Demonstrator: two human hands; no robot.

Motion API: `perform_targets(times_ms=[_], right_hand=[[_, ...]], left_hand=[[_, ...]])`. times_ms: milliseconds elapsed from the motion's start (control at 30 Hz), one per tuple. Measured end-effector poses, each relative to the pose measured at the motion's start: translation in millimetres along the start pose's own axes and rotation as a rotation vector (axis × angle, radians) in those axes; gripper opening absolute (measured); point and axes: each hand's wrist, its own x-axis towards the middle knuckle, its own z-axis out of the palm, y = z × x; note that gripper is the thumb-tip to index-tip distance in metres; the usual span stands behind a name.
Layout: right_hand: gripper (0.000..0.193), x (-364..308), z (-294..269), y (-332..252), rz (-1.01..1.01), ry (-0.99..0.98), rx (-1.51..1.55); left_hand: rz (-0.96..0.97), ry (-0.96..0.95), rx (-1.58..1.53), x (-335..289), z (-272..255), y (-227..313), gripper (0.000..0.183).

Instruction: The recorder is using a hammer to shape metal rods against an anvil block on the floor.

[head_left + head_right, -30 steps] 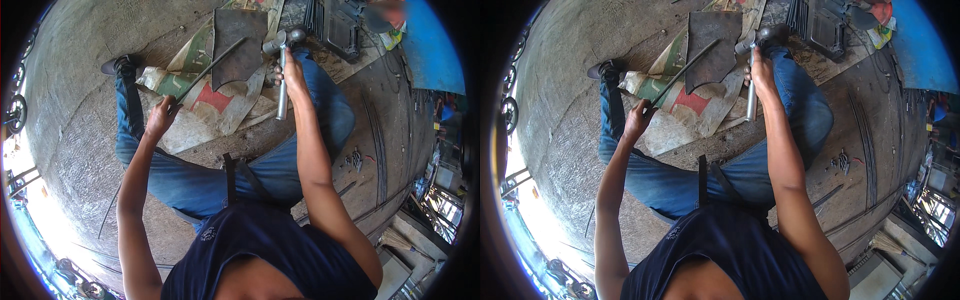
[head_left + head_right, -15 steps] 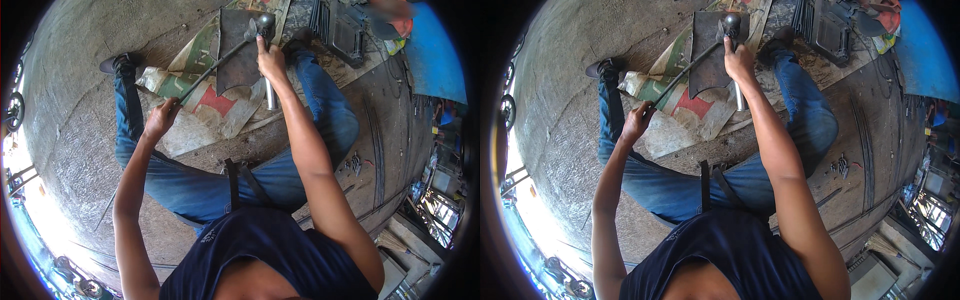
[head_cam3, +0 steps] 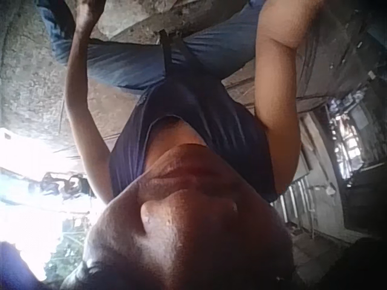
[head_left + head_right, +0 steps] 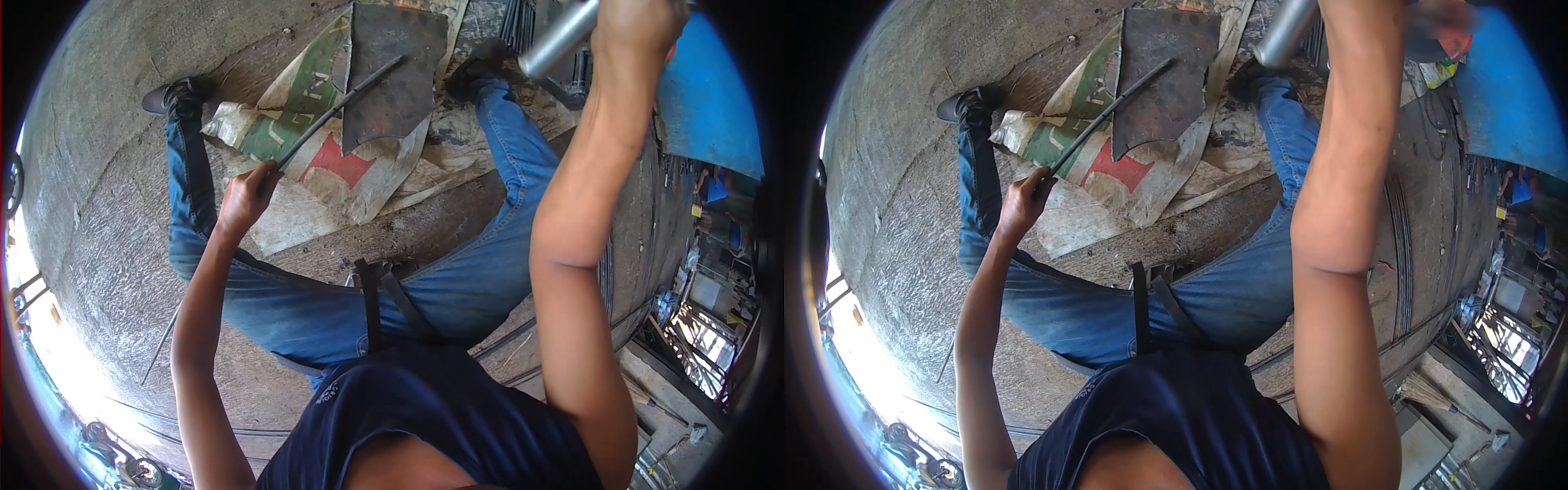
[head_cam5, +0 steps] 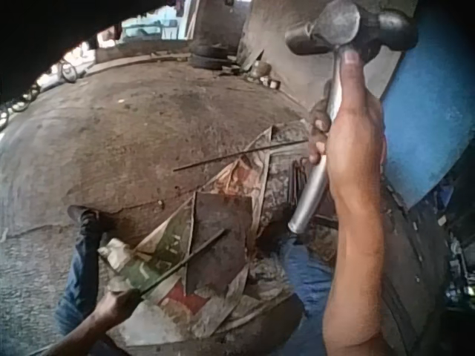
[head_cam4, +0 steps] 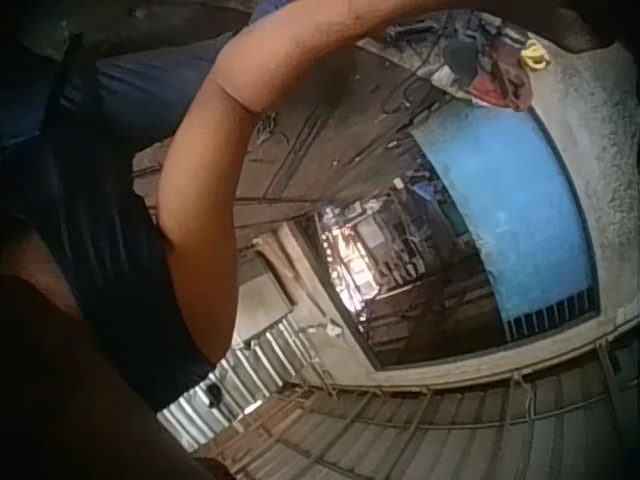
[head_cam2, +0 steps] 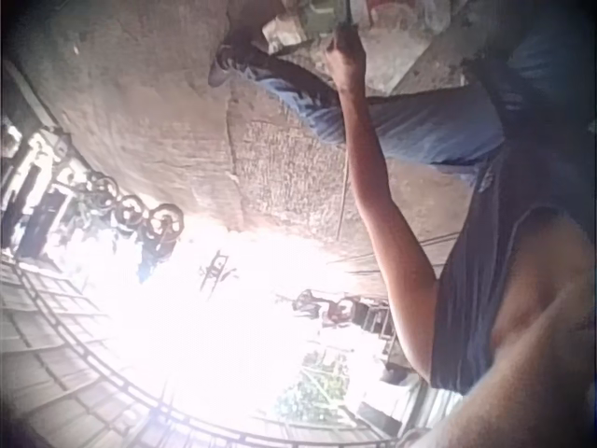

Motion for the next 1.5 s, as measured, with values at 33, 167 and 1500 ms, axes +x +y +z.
perform_targets(times_ms=[33, 167, 1500], right_hand=[[0.049, -2.7, -1.3, 8.8, -0.007, 0.002, -0.007], [0.076, -111.6, 1.0, 142.1, 0.244, -0.383, -0.658], [0.050, -13.3, -21.8, 4.4, 0.266, -0.036, 0.135]], left_hand=[[0.008, 0.021, -0.009, 0.3, -0.2, 1.0, 0.017], [-0.021, 0.000, 0.044, -4.5, -1.8, -2.4, 0.018], [0.129, 0.182, 0.309, -17.5, 15.5, 9.4, 0.019]])
